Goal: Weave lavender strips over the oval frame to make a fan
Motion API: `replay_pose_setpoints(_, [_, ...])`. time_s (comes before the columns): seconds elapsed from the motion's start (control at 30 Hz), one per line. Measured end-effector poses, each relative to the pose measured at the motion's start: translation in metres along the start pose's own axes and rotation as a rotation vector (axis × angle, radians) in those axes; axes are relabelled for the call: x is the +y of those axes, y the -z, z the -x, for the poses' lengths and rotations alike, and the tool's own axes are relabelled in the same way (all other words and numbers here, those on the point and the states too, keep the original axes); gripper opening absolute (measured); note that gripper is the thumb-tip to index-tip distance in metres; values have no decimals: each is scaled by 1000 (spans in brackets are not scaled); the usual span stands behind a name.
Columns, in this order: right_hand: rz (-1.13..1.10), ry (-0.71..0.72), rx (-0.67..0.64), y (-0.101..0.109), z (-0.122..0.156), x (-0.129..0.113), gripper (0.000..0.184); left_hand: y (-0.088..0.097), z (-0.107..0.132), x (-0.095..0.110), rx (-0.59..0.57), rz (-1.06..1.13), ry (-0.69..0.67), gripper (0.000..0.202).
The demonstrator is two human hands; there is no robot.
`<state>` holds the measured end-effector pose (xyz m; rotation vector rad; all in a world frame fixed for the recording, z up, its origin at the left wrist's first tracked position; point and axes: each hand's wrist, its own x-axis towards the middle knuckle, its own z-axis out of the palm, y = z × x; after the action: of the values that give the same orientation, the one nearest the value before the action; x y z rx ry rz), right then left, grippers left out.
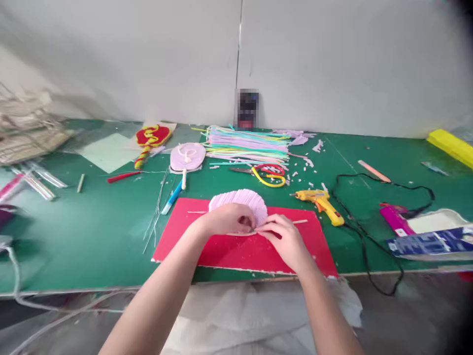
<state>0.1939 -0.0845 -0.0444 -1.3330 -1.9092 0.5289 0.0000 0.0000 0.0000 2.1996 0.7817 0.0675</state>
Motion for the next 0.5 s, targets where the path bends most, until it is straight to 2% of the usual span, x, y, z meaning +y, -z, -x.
replay_pose_setpoints(0.13, [-104,-46,38,4,-1,-3,14,1,0,2,5,8,0,15])
replay_pose_setpoints(0.3, [-60,-247,166,10,-10,-6,25,0,-2,-1,43,25,-51,19])
replay_pose_setpoints(0.5, [-107,-457,77,10,-42,3,28,-2,-2,-3,111,0,-36,24])
